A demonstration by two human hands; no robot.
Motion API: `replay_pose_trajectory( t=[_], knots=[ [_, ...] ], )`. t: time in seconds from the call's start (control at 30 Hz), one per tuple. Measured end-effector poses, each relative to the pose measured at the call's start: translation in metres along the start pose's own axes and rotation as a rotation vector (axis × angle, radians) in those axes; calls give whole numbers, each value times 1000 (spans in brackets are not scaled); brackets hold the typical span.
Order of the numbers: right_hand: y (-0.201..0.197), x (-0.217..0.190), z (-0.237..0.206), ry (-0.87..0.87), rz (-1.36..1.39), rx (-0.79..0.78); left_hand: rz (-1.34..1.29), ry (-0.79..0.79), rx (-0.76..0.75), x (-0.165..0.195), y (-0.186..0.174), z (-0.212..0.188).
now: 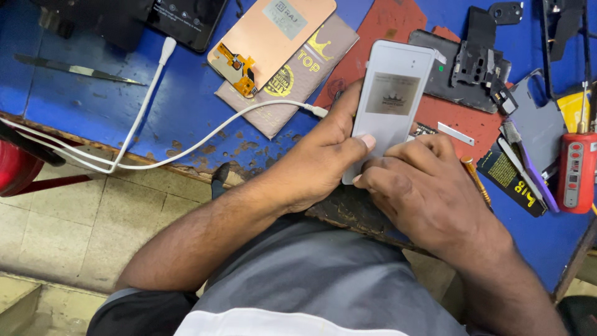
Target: The person uses tweezers to remove a small component from a disassembled smartphone, then uses a screwdriver to remove screws and a metal bracket. They peel protective film from a new battery and prepare to install it.
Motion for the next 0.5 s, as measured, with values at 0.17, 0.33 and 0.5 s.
replay_pose_trajectory(
  t=[0.17,0.33,0.5],
  knots=[
    [3,-1,3,16,60,-48,-1,-4,-24,1,3,-1],
    [5,-3,4,-33,66,-67,-13,-44,-13,1,4,-1],
    [6,-4,0,-34,6,-94,22,-44,2,1,4,0]
  ],
)
Point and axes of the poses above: each hand's wrist, its own z-axis towards the middle knuckle, its own y-axis out of the palm, x = y × z, the point moved 5 cm from there along z, towards the middle knuckle, and after that the axes turned 15 degrees about x, right-handed, at the moved point
